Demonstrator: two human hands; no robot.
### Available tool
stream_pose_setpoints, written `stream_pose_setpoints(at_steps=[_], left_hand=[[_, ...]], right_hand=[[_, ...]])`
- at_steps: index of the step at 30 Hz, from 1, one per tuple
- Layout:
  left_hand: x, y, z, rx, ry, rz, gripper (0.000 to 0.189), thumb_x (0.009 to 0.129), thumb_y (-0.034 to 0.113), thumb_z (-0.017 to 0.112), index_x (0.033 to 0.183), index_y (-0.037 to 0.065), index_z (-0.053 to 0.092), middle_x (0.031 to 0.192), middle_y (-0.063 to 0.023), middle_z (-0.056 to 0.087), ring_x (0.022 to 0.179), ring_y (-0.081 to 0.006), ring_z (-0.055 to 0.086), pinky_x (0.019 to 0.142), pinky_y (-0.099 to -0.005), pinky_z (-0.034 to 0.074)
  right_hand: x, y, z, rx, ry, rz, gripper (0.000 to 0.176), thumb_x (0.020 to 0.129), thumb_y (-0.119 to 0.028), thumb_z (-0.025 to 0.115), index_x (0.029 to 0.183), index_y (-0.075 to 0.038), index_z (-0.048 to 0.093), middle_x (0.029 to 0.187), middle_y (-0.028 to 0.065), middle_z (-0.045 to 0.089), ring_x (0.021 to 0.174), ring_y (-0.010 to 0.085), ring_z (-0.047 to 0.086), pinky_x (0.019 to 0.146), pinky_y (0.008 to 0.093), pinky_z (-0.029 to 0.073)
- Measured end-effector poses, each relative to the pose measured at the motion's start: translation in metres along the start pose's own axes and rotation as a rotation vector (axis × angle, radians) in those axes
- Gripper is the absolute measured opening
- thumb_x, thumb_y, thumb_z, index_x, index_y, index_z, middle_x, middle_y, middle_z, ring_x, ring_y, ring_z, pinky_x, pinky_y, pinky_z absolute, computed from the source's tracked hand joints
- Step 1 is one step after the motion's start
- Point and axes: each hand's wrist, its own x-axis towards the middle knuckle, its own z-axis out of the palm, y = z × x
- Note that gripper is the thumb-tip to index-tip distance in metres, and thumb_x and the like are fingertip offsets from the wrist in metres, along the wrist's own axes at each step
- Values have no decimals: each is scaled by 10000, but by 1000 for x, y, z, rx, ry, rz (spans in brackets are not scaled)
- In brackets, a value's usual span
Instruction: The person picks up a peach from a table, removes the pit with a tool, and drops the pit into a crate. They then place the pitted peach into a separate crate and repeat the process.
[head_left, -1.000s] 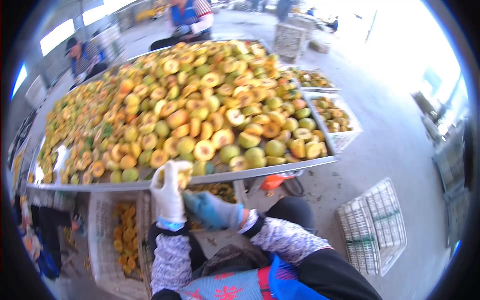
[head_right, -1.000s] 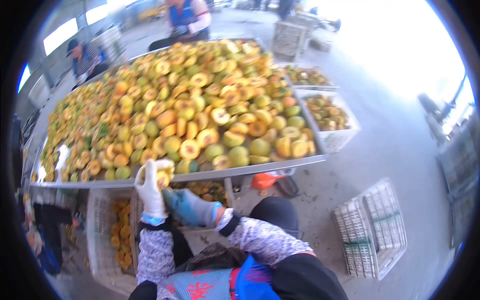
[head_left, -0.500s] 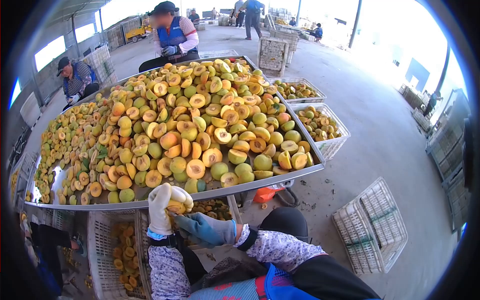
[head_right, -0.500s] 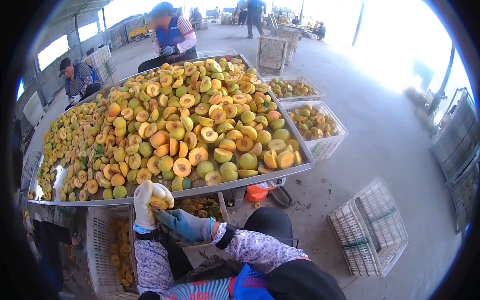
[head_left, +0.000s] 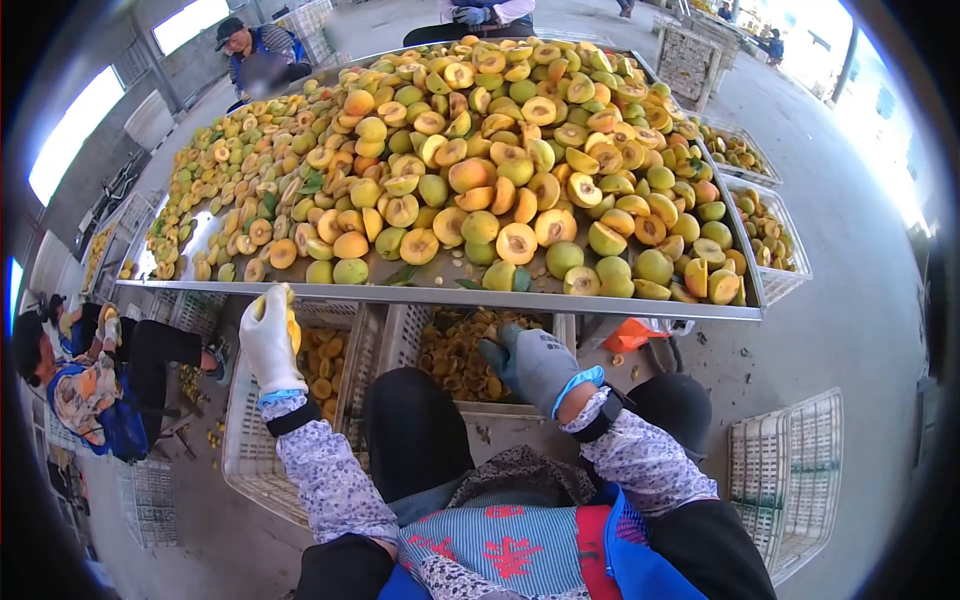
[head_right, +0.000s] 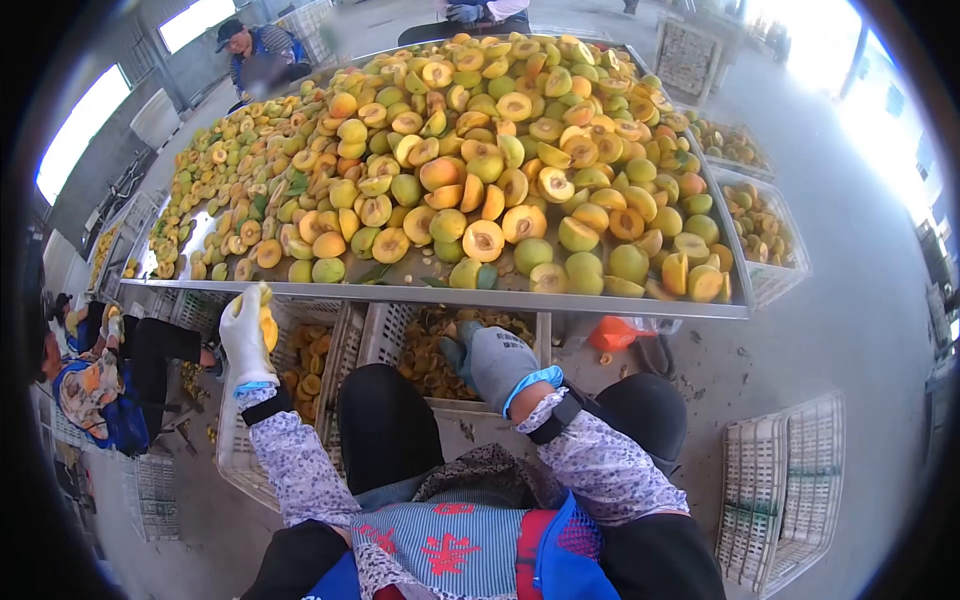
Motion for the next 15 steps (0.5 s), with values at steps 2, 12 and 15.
stream_pose_setpoints(at_steps=[2, 12, 15], left_hand=[[-12, 4, -1, 582, 218, 362, 314, 921, 273, 674, 1005, -24, 728, 980, -147, 745, 909, -248, 705, 827, -335, 526], [-25, 19, 178, 903, -290, 419, 370, 887, 326, 625, 1145, 60, 624, 1182, -184, 640, 1102, -371, 631, 921, -462, 511], [-25, 11, 187, 848, -447, 482, 392, 852, 331, 660, 1138, 67, 618, 1184, -163, 645, 1125, -354, 624, 938, -472, 509]], right_hand=[[1, -3, 4, 130, 55, -62, 320, 984, -354, 603, 978, -40, 665, 806, 240, 685, 772, 449, 665, 652, 534, 514], [2, -3, 5, 156, 36, -106, 306, 975, -375, 594, 1009, -77, 654, 835, 235, 689, 809, 452, 660, 691, 560, 511], [2, -6, 4, 207, 17, -115, 312, 978, -374, 596, 1008, -69, 650, 824, 240, 685, 794, 452, 661, 677, 555, 508]])
